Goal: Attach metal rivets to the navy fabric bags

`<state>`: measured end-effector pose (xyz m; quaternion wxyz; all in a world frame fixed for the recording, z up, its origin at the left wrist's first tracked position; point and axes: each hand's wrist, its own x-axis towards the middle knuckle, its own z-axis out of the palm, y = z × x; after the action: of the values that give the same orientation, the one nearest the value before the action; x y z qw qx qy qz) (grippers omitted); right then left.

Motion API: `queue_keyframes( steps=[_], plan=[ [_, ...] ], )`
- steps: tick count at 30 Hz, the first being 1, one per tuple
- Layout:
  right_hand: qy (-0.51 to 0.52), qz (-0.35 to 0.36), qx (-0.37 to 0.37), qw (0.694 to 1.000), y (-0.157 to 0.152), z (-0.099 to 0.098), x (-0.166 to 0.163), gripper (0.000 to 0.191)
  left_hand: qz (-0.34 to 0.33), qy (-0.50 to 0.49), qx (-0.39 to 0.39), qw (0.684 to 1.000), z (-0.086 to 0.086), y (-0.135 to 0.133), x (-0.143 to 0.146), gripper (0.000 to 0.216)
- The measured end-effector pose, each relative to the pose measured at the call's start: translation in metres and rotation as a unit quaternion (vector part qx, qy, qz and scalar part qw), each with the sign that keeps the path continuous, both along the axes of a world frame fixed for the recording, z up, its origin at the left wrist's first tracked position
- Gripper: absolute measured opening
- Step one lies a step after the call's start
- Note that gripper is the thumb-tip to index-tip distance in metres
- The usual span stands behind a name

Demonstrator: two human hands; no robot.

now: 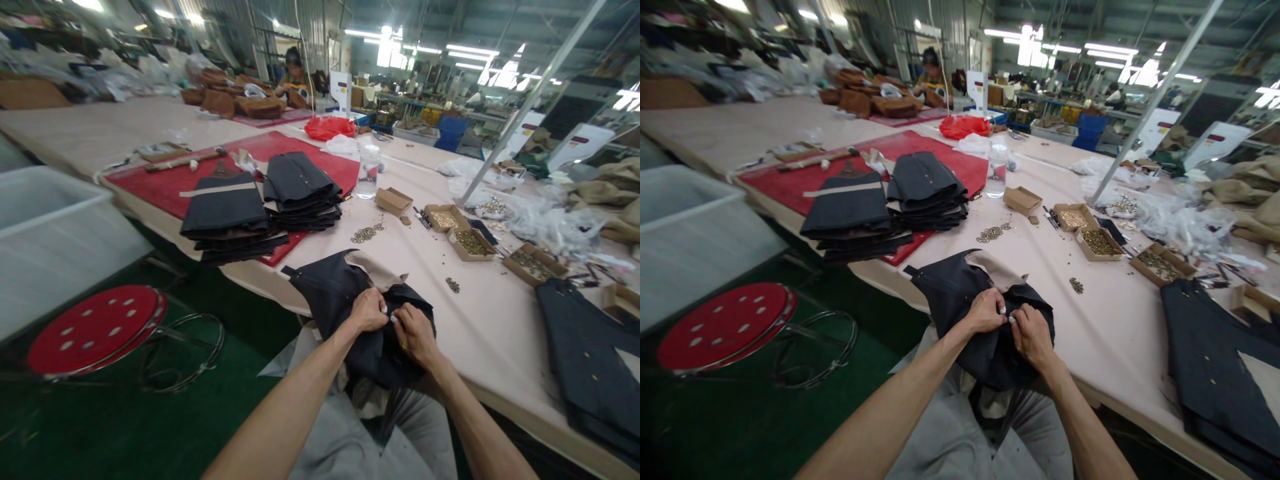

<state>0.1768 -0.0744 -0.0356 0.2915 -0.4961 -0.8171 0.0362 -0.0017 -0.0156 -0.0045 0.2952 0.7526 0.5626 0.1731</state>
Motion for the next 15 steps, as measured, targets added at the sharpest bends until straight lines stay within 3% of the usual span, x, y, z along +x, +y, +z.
queue_keyframes(
  steps=[15],
  plan=[
    [0.018,0.05,-0.032,0.998,-0.005,0.012,0.001,0.021,0.0,-0.028,-0.007,1.0,-0.001,0.0,-0.003,0.015]
  ],
)
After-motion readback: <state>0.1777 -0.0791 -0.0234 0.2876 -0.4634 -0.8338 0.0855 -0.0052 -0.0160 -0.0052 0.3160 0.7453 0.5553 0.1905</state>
